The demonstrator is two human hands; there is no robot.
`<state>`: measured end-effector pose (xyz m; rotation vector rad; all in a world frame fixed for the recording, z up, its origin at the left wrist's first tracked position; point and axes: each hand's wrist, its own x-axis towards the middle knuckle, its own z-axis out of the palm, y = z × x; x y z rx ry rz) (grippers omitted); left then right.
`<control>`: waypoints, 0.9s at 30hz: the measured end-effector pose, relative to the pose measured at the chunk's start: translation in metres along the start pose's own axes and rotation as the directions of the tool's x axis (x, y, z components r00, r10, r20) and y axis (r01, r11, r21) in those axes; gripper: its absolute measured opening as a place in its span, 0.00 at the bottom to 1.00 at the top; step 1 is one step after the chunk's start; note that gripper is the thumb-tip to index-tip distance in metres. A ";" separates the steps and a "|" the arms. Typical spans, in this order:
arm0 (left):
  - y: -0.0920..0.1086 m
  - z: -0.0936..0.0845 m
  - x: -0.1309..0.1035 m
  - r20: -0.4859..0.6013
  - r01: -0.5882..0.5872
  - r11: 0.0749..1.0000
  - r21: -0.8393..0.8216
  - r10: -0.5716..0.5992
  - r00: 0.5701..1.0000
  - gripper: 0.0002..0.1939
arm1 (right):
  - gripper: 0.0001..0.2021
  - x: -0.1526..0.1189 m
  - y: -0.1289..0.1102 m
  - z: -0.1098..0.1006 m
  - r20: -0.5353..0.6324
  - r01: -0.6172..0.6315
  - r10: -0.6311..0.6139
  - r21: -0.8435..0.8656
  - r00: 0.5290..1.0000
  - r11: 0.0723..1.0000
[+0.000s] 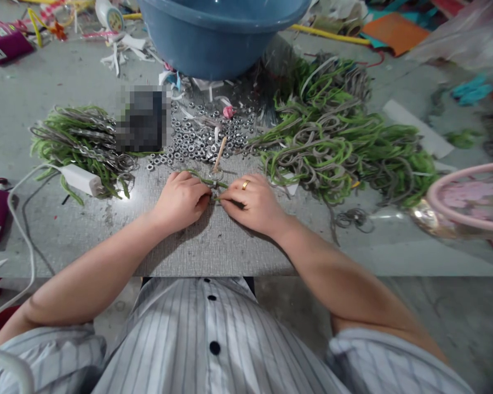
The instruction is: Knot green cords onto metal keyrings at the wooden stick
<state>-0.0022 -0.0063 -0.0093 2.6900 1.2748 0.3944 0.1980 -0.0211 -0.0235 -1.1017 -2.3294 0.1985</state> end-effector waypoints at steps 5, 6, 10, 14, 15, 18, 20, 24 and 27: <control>0.000 -0.001 0.000 0.030 0.007 1.000 -0.011 -0.007 1.000 0.10 | 0.09 0.000 0.002 0.003 0.026 -0.026 0.025 0.027 0.999 0.999; 0.000 -0.001 0.000 0.036 0.011 1.000 -0.012 -0.010 0.999 0.09 | 0.09 -0.001 0.004 0.004 0.024 -0.047 0.047 0.009 0.999 0.999; 0.001 -0.001 0.001 0.048 0.015 1.000 -0.012 -0.015 0.999 0.09 | 0.10 -0.001 0.006 0.002 0.036 -0.088 0.090 -0.061 0.995 0.994; 0.001 -0.001 0.000 0.032 0.020 1.000 -0.015 -0.019 0.999 0.09 | 0.11 -0.001 0.001 0.000 0.053 -0.044 0.055 -0.175 0.997 0.984; 0.001 -0.001 0.000 0.032 0.021 1.000 -0.015 -0.021 0.999 0.09 | 0.12 -0.001 -0.001 0.000 0.055 -0.035 0.047 -0.209 0.997 0.977; 0.002 -0.001 0.000 0.041 0.023 1.000 -0.010 -0.022 0.999 0.09 | 0.12 -0.001 -0.004 0.001 0.054 -0.022 0.038 -0.264 0.998 0.964; 0.002 -0.001 0.000 0.040 0.020 1.000 -0.008 -0.019 0.999 0.10 | 0.12 -0.001 -0.004 0.002 0.048 -0.023 0.037 -0.253 0.998 0.967; 0.000 0.001 0.000 0.004 0.000 1.000 -0.012 0.000 1.000 0.10 | 0.12 -0.001 -0.004 0.004 0.041 -0.051 0.060 -0.191 0.997 0.980; 0.000 0.002 0.000 -0.010 -0.007 1.000 -0.011 0.007 1.000 0.10 | 0.12 -0.001 -0.004 0.005 0.038 -0.066 0.073 -0.166 0.997 0.984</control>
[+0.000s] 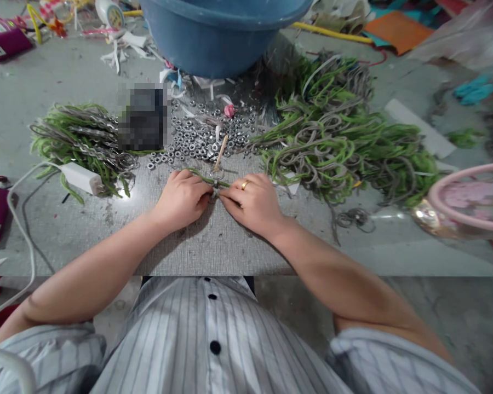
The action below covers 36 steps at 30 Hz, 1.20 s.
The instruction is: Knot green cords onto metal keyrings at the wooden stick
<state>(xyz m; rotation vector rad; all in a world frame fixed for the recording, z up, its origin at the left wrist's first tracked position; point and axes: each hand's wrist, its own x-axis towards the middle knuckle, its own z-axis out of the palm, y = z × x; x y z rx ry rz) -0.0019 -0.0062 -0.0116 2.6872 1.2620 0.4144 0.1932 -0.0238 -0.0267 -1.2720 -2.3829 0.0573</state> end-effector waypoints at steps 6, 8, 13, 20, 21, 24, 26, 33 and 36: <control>0.001 -0.001 0.001 0.026 0.006 1.000 0.017 -0.006 1.000 0.09 | 0.12 0.000 0.001 0.001 -0.009 -0.004 0.004 0.019 1.000 1.000; 0.001 -0.001 0.002 0.020 0.003 1.000 0.029 -0.003 1.000 0.09 | 0.12 0.000 0.001 0.002 -0.011 0.005 -0.005 0.023 1.000 1.000; 0.001 0.001 0.002 -0.010 -0.010 0.999 0.044 0.011 1.000 0.09 | 0.11 0.000 0.002 0.002 -0.019 0.028 -0.027 0.026 0.999 0.999; 0.001 0.004 0.002 -0.036 -0.049 0.997 0.055 0.051 0.998 0.10 | 0.11 0.000 0.002 0.002 0.016 0.003 -0.004 0.045 1.000 0.999; 0.001 0.004 0.002 -0.037 -0.048 0.997 0.052 0.050 0.998 0.10 | 0.12 0.000 0.002 0.002 0.009 0.000 -0.001 0.043 1.000 0.999; 0.001 0.004 0.002 -0.035 -0.044 0.998 0.043 0.046 0.998 0.09 | 0.13 0.000 0.002 0.002 0.006 -0.003 0.003 0.050 1.000 0.999; 0.001 0.004 0.002 -0.033 -0.047 0.998 0.037 0.049 0.998 0.09 | 0.13 0.000 0.001 0.003 0.019 0.004 -0.005 0.065 1.000 0.998; 0.000 -0.010 0.001 -0.058 0.008 1.000 -0.014 -0.009 0.998 0.08 | 0.10 0.002 0.002 0.004 0.006 -0.003 0.003 0.070 1.000 0.998; -0.002 -0.022 0.001 -0.093 0.090 0.996 -0.011 -0.091 0.991 0.06 | 0.11 0.001 0.002 0.004 0.033 -0.024 0.021 0.082 0.999 0.996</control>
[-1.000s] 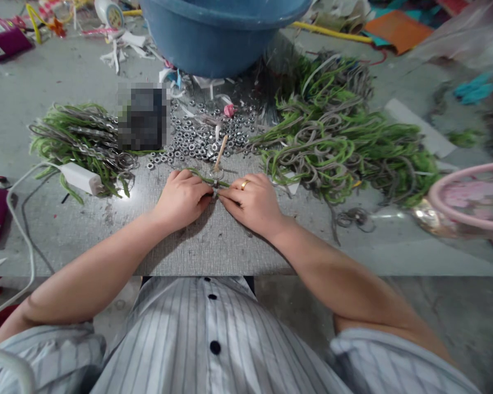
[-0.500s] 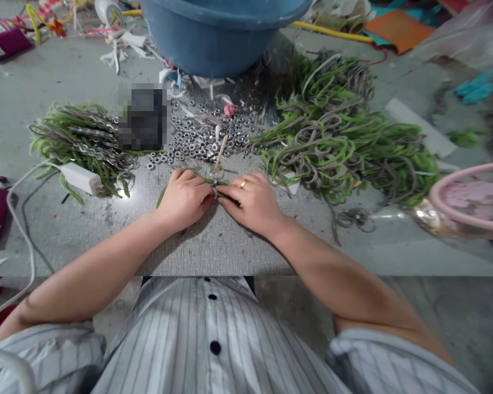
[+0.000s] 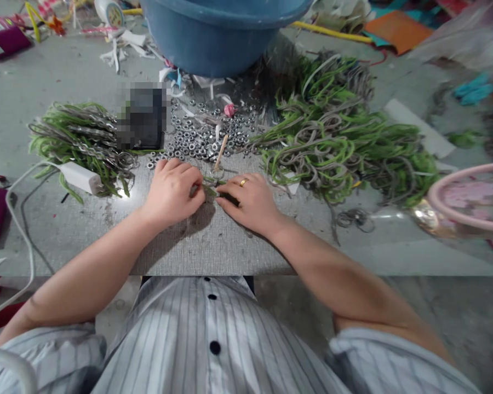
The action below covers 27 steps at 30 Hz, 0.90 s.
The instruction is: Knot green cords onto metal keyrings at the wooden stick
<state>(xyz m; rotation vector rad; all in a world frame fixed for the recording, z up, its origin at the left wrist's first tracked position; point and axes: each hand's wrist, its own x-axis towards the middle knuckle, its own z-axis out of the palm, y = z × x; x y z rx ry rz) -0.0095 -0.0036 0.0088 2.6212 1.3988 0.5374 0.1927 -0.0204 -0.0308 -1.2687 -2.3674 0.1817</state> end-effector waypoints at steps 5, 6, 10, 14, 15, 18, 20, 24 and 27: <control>-0.008 -0.008 0.000 -0.105 0.126 0.988 0.087 -0.117 0.988 0.05 | 0.13 -0.001 0.002 0.001 0.009 -0.008 0.008 0.010 1.000 1.000; -0.010 -0.008 0.000 -0.131 0.151 0.984 0.098 -0.138 0.982 0.05 | 0.13 -0.001 0.002 0.002 0.005 -0.006 0.006 0.010 1.000 1.000; -0.018 -0.008 0.000 -0.181 0.237 0.965 0.114 -0.214 0.960 0.04 | 0.11 -0.002 0.003 0.002 -0.020 0.013 -0.013 0.010 1.000 1.000; -0.023 -0.014 0.002 -0.178 0.298 0.948 0.115 -0.276 0.945 0.04 | 0.11 -0.002 0.003 0.002 -0.042 0.017 -0.017 0.011 0.999 1.000; -0.023 -0.015 0.002 -0.169 0.311 0.943 0.120 -0.289 0.942 0.04 | 0.11 -0.003 0.003 0.002 -0.039 0.013 -0.013 0.016 0.999 1.000; -0.023 -0.016 0.003 -0.115 0.339 0.927 0.161 -0.323 0.939 0.04 | 0.11 -0.002 0.003 0.002 -0.023 0.004 -0.004 0.033 1.000 0.999; -0.023 -0.015 0.002 -0.097 0.321 0.931 0.172 -0.309 0.946 0.03 | 0.11 -0.002 0.003 0.002 -0.020 0.008 -0.007 0.031 1.000 0.999; -0.026 -0.015 0.002 -0.109 0.302 0.938 0.168 -0.287 0.952 0.08 | 0.15 -0.002 0.000 -0.001 -0.047 0.022 -0.023 -0.025 0.999 0.999; -0.025 -0.022 0.004 0.021 0.335 0.913 0.231 -0.349 0.937 0.13 | 0.19 -0.003 -0.005 -0.004 -0.034 0.091 -0.093 -0.068 0.995 0.994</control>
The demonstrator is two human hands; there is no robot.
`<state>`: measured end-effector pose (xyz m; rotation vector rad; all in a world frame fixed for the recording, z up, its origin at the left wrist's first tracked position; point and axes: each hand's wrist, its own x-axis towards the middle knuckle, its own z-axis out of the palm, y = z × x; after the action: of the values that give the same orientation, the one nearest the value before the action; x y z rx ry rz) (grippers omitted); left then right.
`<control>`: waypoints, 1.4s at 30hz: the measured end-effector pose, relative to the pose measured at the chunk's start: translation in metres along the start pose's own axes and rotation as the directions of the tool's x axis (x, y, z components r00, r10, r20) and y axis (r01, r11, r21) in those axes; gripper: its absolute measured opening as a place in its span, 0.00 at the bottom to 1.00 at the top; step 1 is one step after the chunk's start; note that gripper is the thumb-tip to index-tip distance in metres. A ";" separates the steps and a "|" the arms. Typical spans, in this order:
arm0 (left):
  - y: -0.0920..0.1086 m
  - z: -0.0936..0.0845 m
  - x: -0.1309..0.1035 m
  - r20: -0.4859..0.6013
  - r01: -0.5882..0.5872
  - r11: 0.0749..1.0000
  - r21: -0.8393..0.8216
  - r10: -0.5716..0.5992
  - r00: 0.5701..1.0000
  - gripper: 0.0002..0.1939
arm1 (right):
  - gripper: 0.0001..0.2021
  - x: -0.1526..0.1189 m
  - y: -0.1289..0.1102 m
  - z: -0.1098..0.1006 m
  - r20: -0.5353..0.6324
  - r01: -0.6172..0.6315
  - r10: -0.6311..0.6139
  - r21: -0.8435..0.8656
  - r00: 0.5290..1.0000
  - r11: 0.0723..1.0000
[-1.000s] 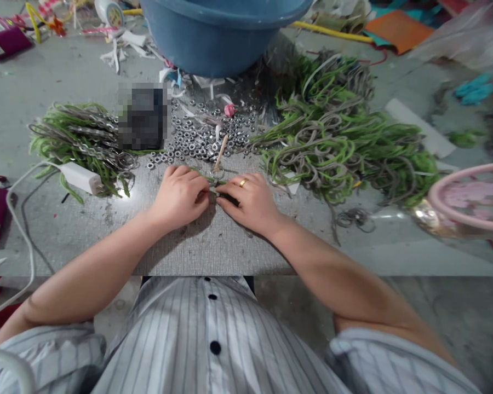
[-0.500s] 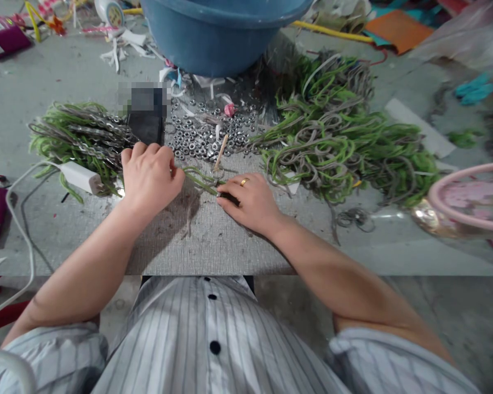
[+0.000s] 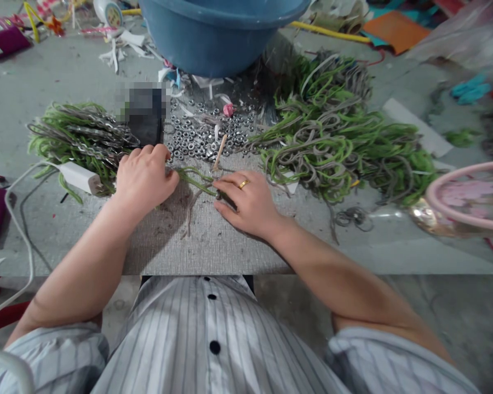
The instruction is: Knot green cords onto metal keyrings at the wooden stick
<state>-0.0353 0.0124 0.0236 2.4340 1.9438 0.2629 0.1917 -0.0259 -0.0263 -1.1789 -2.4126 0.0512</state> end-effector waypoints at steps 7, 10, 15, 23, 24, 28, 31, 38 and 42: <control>0.002 -0.019 -0.001 0.352 -0.008 0.984 0.181 -0.057 0.934 0.15 | 0.29 0.003 -0.009 0.000 0.230 0.100 -0.093 -0.019 0.969 0.995; 0.003 -0.020 -0.002 0.419 -0.047 0.967 0.249 -0.064 0.906 0.14 | 0.32 0.007 -0.010 0.001 0.322 0.091 -0.088 0.006 0.943 0.996; 0.002 -0.017 0.000 0.425 -0.038 0.966 0.256 -0.077 0.902 0.11 | 0.30 0.009 -0.010 -0.002 0.380 0.094 -0.105 0.045 0.919 0.994; 0.004 -0.014 0.008 0.072 0.213 0.627 -0.750 -0.243 0.967 0.06 | 0.29 0.011 -0.012 -0.004 0.411 0.068 -0.082 0.048 0.908 0.997; 0.006 -0.014 0.008 0.142 0.242 0.456 -0.857 -0.243 0.960 0.07 | 0.29 0.011 -0.012 -0.004 0.414 0.067 -0.082 0.051 0.907 0.996; 0.016 -0.010 0.004 0.361 0.363 0.064 -0.930 -0.034 0.932 0.08 | 0.29 0.010 -0.009 -0.002 0.385 0.079 -0.106 0.084 0.917 0.993; 0.024 -0.002 -0.001 0.428 0.431 -0.024 -0.902 0.085 0.900 0.08 | 0.28 0.007 -0.003 0.001 0.247 0.105 -0.134 0.128 0.960 0.986; 0.042 0.011 -0.010 0.488 0.490 -0.021 -0.872 0.054 0.871 0.07 | 0.20 0.003 0.003 0.002 -0.201 0.148 -0.120 0.133 0.972 0.980; 0.046 0.012 -0.011 0.495 0.495 0.019 -0.869 0.045 0.868 0.05 | 0.17 0.005 0.001 0.001 -0.259 0.129 -0.100 0.100 0.961 0.987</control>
<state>0.0083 -0.0078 0.0162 0.9986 1.1156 0.7329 0.1888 -0.0214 -0.0256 -0.9307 -2.2154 0.0035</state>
